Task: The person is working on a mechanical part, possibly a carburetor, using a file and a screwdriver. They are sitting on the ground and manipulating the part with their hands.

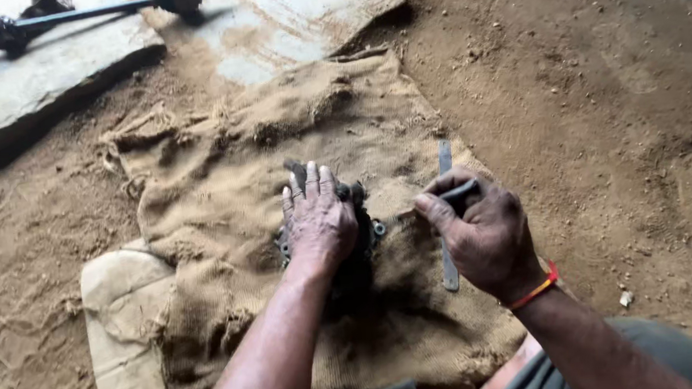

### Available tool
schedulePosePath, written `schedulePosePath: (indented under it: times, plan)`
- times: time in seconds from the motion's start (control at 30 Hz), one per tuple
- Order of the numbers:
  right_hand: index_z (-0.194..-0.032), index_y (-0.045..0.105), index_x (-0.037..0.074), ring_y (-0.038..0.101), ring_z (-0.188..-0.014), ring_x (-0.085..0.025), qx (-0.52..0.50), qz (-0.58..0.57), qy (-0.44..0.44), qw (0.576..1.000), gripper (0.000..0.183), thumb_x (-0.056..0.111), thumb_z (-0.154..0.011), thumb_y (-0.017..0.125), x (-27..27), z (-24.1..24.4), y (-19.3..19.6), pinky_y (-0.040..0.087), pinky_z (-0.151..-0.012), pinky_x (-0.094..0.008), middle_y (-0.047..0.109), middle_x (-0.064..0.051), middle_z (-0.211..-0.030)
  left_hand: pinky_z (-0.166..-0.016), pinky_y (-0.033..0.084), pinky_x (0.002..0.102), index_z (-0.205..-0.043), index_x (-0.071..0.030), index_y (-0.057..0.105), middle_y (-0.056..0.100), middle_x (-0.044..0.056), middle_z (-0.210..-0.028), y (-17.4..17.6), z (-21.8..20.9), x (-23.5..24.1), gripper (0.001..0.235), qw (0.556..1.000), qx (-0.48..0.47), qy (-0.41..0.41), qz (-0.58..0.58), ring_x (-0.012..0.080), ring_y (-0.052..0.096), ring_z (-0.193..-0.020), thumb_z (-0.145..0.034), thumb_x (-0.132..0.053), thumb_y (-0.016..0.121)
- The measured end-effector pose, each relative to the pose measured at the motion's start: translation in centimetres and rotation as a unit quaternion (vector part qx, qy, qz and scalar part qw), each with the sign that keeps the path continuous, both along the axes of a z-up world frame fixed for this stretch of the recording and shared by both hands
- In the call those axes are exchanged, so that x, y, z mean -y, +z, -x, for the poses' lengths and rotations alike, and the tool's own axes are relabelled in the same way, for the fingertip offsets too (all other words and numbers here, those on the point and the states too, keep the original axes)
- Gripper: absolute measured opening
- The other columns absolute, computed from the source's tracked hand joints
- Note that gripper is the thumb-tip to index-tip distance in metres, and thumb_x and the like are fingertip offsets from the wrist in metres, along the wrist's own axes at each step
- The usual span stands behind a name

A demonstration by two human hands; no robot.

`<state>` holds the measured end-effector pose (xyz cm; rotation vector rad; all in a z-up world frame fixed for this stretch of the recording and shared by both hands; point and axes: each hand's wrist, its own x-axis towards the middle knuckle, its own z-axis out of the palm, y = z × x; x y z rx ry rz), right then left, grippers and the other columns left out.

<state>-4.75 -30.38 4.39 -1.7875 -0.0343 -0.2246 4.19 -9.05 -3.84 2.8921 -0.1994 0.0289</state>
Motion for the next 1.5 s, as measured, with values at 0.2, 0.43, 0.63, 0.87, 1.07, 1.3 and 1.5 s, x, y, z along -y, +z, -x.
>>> schedulePosePath:
  times: [0.2, 0.43, 0.63, 0.87, 1.07, 1.3, 1.5]
  plan:
    - [-0.09, 0.071, 0.005, 0.066, -0.07, -0.004, 0.04, 0.022, -0.009, 0.999, 0.012, 0.016, -0.094, 0.073, -0.3, 0.3, 0.6, 0.054, -0.062, -0.024, 0.073, 0.003, -0.075, -0.124, 0.012, 0.055, -0.156, 0.002, 0.029, 0.019, 0.022, -0.168, -1.2, 6.9, -1.7, 0.072, 0.991, 0.061, -0.091, -0.076, 0.0463, 0.019, -0.151, -0.09, -0.018, 0.046]
    - [-0.09, 0.072, 0.007, 0.065, -0.061, -0.012, -0.03, 0.12, 0.024, 0.992, 0.015, 0.021, -0.093, 0.074, -0.7, 1.0, 0.9, 0.053, -0.056, -0.031, 0.073, -0.007, -0.067, -0.121, 0.012, 0.054, -0.155, 0.0, 0.026, 0.019, 0.018, -0.166, -2.5, 11.7, -2.7, 0.072, 0.973, 0.072, -0.156, -0.151, 0.0445, 0.016, -0.151, -0.087, -0.017, 0.045]
    - [-0.092, 0.072, 0.008, 0.076, -0.066, -0.012, 0.014, 0.147, 0.079, 0.986, 0.012, 0.019, -0.09, 0.073, -1.1, 1.2, 0.8, 0.06, -0.06, -0.03, 0.078, -0.006, -0.074, -0.126, 0.007, 0.056, -0.162, 0.0, 0.017, 0.012, 0.021, -0.171, -1.5, 5.1, -3.4, 0.072, 0.994, -0.007, -0.05, -0.099, 0.0516, 0.017, -0.145, -0.098, -0.026, 0.039]
    - [-0.095, 0.072, 0.007, 0.076, -0.067, -0.014, 0.022, 0.142, 0.058, 0.988, 0.014, 0.02, -0.09, 0.073, -1.9, 0.1, 0.7, 0.06, -0.062, -0.031, 0.078, -0.007, -0.076, -0.123, 0.0, 0.056, -0.159, -0.003, 0.017, 0.01, 0.017, -0.169, -1.4, 1.5, -0.6, 0.077, 0.996, -0.042, 0.0, -0.083, 0.0481, 0.001, -0.154, -0.093, -0.034, 0.042]
    - [-0.096, 0.072, 0.008, 0.074, -0.068, -0.019, -0.066, 0.16, 0.012, 0.985, 0.014, 0.021, -0.093, 0.07, -1.4, -0.4, 0.4, 0.057, -0.064, -0.035, 0.075, -0.01, -0.073, -0.122, 0.004, 0.059, -0.162, -0.003, 0.013, 0.01, 0.018, -0.169, -1.0, 5.5, 1.2, 0.08, 0.985, -0.03, -0.071, -0.157, 0.0505, 0.002, -0.152, -0.092, -0.029, 0.044]
    - [-0.097, 0.073, 0.009, 0.075, -0.078, -0.018, -0.026, 0.179, 0.055, 0.982, 0.013, 0.02, -0.093, 0.067, -1.3, 0.0, -0.3, 0.061, -0.07, -0.032, 0.077, -0.007, -0.087, -0.124, 0.009, 0.058, -0.165, -0.009, 0.016, 0.032, 0.019, -0.159, -1.4, 9.8, -1.5, 0.08, 0.971, -0.031, -0.163, -0.169, 0.0502, 0.012, -0.153, -0.095, -0.029, 0.049]
    - [-0.1, 0.072, 0.009, 0.076, -0.078, -0.019, -0.02, 0.171, 0.059, 0.983, 0.015, 0.02, -0.091, 0.069, -1.4, 0.3, -0.9, 0.059, -0.071, -0.035, 0.078, -0.01, -0.085, -0.124, 0.009, 0.055, -0.16, -0.018, 0.03, 0.041, 0.011, -0.158, -2.5, 6.2, -2.3, 0.076, 0.983, 0.039, -0.168, -0.068, 0.0439, 0.019, -0.152, -0.09, -0.035, 0.055]
